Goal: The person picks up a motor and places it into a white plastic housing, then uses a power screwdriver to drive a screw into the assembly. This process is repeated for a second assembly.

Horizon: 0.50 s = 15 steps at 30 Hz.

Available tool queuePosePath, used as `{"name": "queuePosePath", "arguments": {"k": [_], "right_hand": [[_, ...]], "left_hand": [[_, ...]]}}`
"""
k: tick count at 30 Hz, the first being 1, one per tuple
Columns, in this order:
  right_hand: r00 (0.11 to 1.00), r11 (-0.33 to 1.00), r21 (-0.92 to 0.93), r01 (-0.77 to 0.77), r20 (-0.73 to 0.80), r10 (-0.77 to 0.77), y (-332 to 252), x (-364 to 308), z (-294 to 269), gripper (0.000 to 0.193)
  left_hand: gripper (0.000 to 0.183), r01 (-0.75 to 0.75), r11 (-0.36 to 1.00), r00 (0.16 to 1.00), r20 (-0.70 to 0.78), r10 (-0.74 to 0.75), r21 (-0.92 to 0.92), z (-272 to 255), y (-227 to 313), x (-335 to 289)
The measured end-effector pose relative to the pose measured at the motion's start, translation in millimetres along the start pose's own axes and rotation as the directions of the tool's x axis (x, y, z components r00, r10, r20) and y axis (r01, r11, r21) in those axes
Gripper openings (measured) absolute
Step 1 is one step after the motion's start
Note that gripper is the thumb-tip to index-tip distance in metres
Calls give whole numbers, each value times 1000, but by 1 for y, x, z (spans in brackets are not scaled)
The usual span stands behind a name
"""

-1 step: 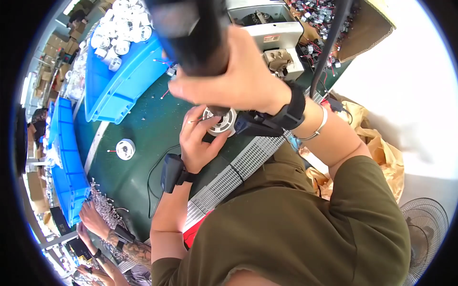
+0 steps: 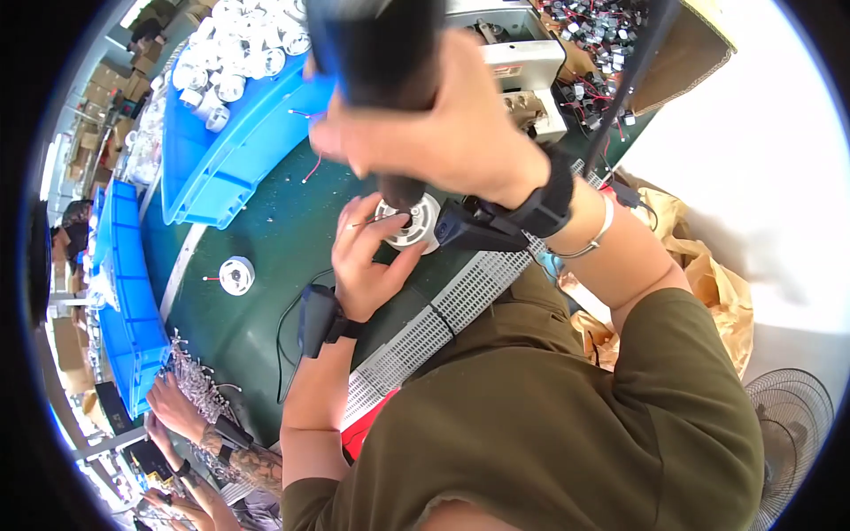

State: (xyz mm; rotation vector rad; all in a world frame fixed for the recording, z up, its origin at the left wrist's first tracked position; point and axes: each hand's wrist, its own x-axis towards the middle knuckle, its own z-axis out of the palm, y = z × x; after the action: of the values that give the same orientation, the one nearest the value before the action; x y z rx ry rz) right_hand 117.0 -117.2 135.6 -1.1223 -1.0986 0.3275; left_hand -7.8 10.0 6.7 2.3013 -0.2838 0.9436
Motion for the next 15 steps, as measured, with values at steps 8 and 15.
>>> {"name": "queuePosePath", "arguments": {"k": [8, 15], "right_hand": [[964, 949, -171, -264, -73, 255, -33, 10, -23, 55], [971, 963, -270, 2, -231, -67, 30, 21, -21, 33]], "left_hand": [[28, 59, 414, 907, 124, -402, 908, -132, -58, -36], [22, 210, 530, 976, -149, -156, 822, -92, -41, 35]]}}
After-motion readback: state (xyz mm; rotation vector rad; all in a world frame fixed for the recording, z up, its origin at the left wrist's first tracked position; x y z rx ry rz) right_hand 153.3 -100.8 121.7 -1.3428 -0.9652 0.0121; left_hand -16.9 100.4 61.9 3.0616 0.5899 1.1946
